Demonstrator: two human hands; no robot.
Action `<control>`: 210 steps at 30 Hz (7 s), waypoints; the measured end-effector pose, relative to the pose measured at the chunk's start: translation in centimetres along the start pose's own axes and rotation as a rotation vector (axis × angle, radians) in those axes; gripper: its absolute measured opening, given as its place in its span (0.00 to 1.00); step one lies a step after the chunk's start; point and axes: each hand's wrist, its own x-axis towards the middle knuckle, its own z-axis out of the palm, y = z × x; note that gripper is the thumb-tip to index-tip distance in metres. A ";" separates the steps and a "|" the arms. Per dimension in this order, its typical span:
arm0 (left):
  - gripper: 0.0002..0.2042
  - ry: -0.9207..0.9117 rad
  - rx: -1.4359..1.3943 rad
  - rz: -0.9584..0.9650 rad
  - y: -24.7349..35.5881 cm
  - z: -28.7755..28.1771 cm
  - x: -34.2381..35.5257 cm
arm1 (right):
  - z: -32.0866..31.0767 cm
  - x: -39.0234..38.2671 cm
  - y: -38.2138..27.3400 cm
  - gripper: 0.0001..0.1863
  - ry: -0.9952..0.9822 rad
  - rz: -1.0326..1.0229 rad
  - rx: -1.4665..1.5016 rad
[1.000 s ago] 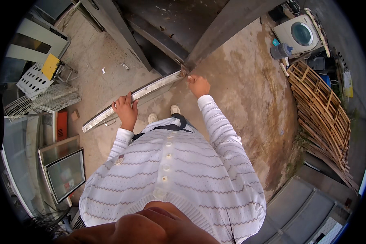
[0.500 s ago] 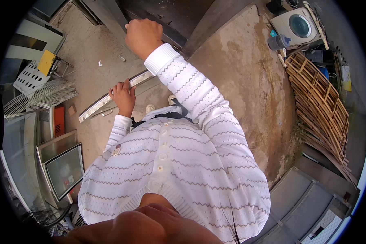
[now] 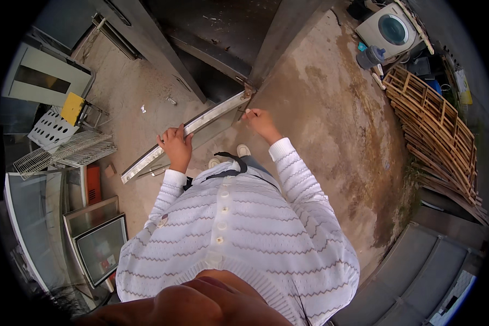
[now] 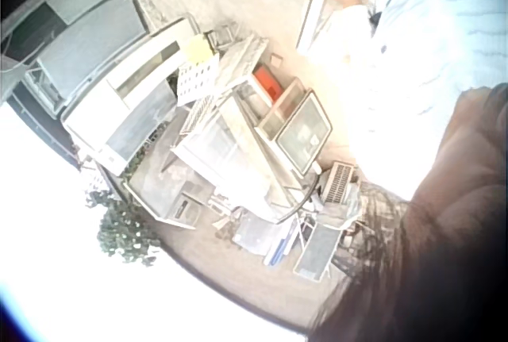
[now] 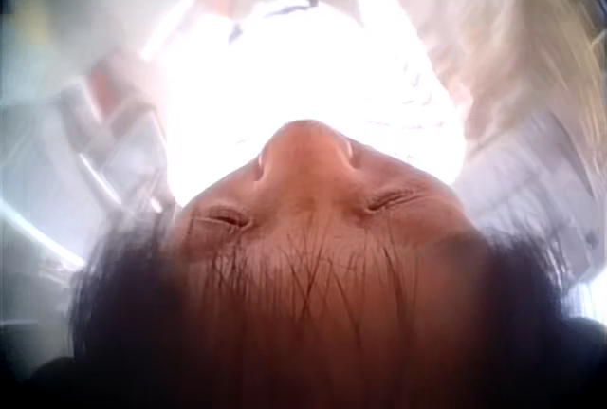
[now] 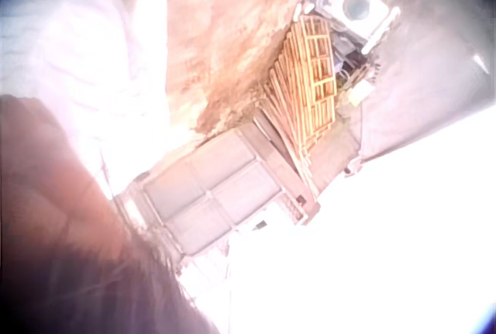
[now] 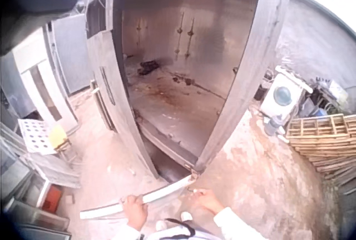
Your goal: The person uses a hammer and a metal pry bar to remove a glass door panel from a stainless steel appliance. They strike the hinge area with the hammer and pry the door away from the frame to detach it.
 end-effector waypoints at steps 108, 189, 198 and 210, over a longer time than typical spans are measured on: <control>0.20 0.117 0.724 0.246 -0.8 3.2 -2.2 | 0.9 7.9 8.5 0.15 0.717 -0.580 0.021; 0.20 0.152 0.695 0.360 -2.1 3.7 -1.8 | -3.6 8.6 6.7 0.08 0.601 -0.882 -0.518; 0.20 0.129 0.686 0.306 -1.5 3.8 -1.6 | -2.4 8.1 6.6 0.11 0.581 -0.653 -0.483; 0.20 0.124 0.691 0.281 -0.9 3.7 -1.9 | -1.1 8.1 9.0 0.11 0.674 -0.657 -0.195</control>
